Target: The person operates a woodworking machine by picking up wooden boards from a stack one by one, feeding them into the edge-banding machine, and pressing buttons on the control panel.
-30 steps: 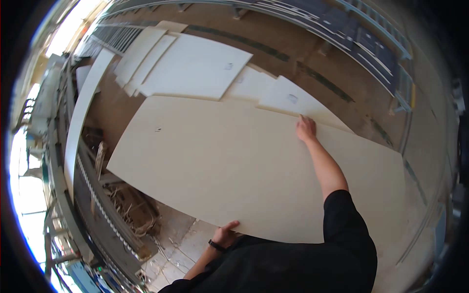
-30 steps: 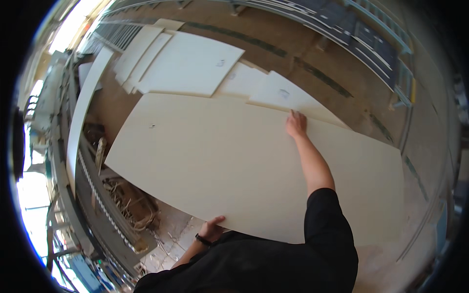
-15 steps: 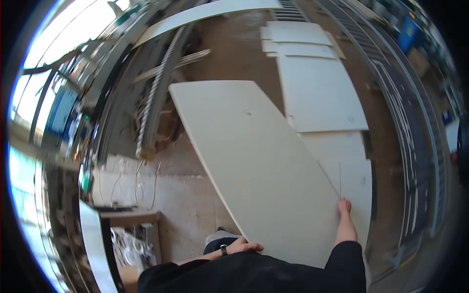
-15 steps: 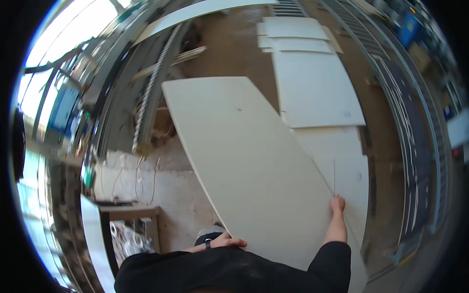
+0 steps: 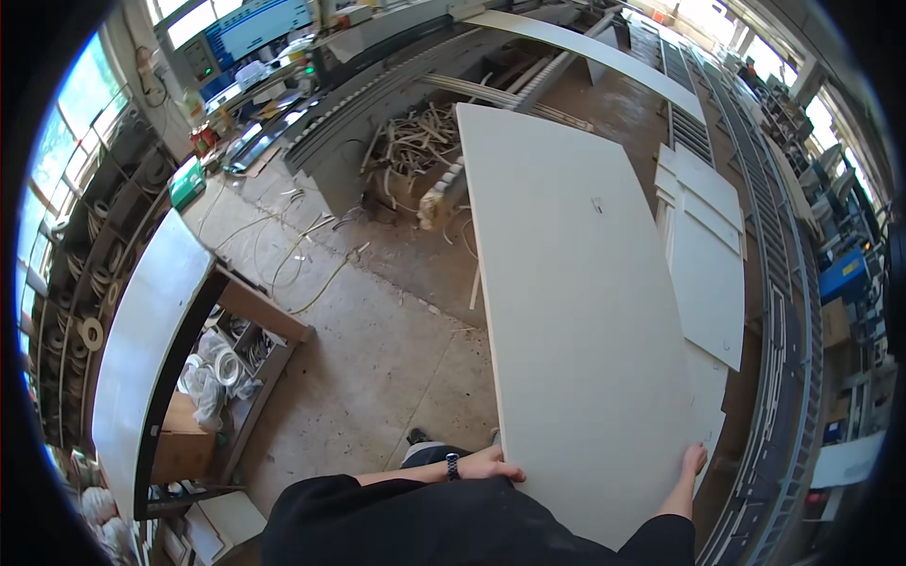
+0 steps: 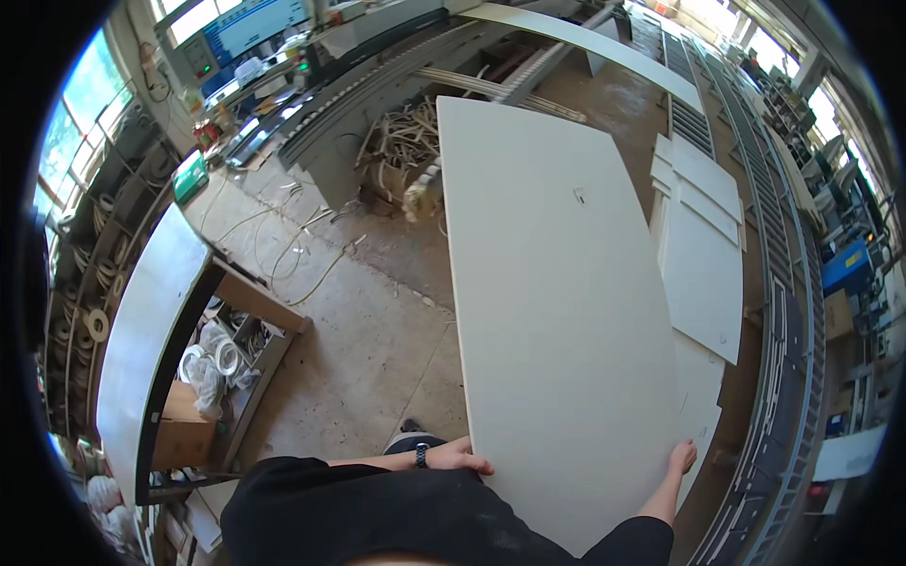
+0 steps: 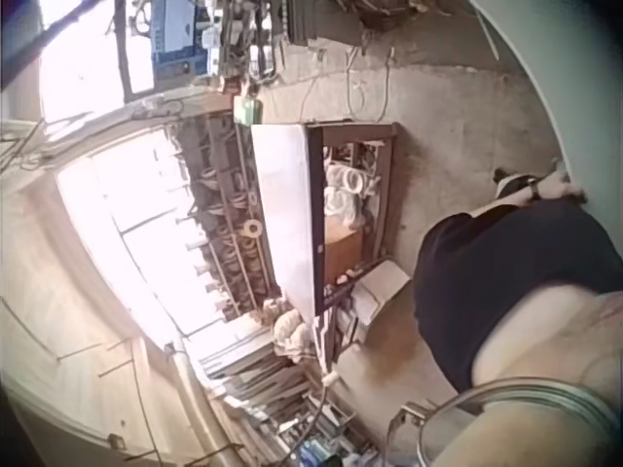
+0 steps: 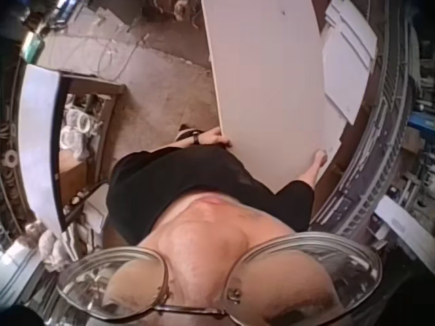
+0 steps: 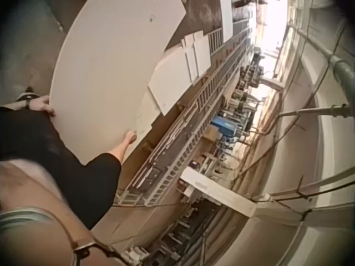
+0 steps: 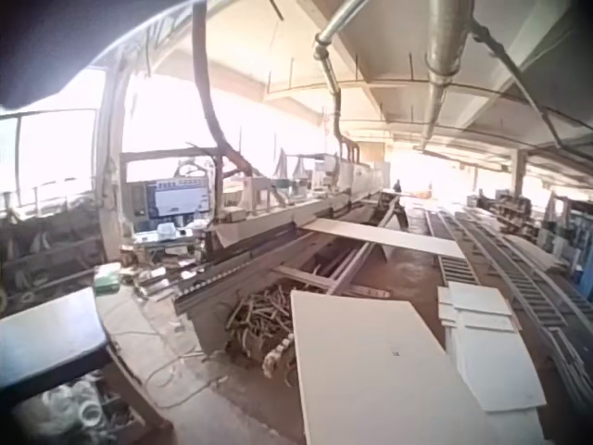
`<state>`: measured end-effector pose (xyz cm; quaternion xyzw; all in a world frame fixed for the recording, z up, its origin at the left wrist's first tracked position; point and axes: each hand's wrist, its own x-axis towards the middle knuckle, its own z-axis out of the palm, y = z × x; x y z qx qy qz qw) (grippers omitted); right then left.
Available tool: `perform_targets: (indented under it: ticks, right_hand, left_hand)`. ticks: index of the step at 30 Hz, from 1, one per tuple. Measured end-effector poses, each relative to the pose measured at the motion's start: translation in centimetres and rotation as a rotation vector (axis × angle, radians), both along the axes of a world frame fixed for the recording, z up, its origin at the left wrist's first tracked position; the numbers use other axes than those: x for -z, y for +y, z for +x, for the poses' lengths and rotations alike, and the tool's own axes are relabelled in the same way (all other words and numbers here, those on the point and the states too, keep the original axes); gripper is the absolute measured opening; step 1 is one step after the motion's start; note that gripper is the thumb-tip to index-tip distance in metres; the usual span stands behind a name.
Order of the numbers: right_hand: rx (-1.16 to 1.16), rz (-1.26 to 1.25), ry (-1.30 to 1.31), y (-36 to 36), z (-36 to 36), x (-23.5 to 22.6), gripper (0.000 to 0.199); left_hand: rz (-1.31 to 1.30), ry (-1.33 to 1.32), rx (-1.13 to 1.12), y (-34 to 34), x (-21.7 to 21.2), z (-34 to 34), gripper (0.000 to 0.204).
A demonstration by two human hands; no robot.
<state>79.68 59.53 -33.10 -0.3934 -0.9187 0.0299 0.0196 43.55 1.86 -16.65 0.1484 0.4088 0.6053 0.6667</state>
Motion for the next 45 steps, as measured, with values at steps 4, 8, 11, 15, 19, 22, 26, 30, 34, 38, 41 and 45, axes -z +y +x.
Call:
perform_targets:
  ticks: [4, 8, 11, 15, 19, 22, 26, 30, 34, 38, 41, 45]
  right_hand:
    - [-0.048, 0.044, -0.015, -3.9, -6.8, -5.9, 0.04]
    - [-0.071, 0.099, -0.005, -6.6, -14.3, -11.0, 0.041]
    - [-0.075, 0.135, 0.017, -7.4, -19.8, -13.7, 0.041]
    - [-0.094, 0.169, 0.04, -6.1, -28.0, -16.3, 0.042]
    - [-0.119, 0.176, 0.054, -6.9, -40.2, -17.7, 0.043]
    - [-0.134, 0.162, 0.06, -8.7, -50.6, -19.0, 0.043]
    - [-0.159, 0.149, 0.059, -12.3, -61.6, -20.4, 0.044]
    - [-0.16, 0.118, 0.064, -16.8, -71.7, -21.2, 0.045]
    - [-0.135, 0.089, 0.053, -22.9, -79.8, -20.8, 0.046]
    - [-0.141, 0.099, 0.075, -29.2, -85.9, -20.7, 0.047]
    - [-0.152, 0.114, 0.056, -32.8, -90.1, -21.3, 0.047]
    - [-0.167, 0.15, 0.028, -33.2, -92.8, -20.8, 0.048]
  left_hand:
    - [0.256, -0.12, -0.402, -6.1, -2.8, -5.0, 0.053]
    - [0.446, -0.192, -0.666, -9.6, -3.4, -16.0, 0.064]
    - [0.486, -0.225, -0.779, -11.7, -4.7, -22.8, 0.057]
    - [0.544, -0.186, -0.92, -14.7, -3.8, -29.3, 0.056]
    - [0.501, -0.132, -1.093, -16.3, -3.0, -33.9, 0.05]
    - [0.517, -0.146, -1.173, -19.5, -2.2, -37.4, 0.049]
    - [0.481, -0.113, -1.364, -25.7, -1.2, -43.8, 0.04]
    - [0.326, -0.032, -1.555, -33.4, 1.2, -49.6, 0.039]
    - [0.232, -0.045, -1.606, -39.3, 3.2, -51.6, 0.048]
    - [0.21, 0.015, -1.67, -44.5, 6.2, -54.2, 0.054]
    - [0.221, 0.003, -1.668, -46.4, 6.5, -56.8, 0.054]
    - [0.238, -0.04, -1.666, -47.0, 6.9, -59.2, 0.052]
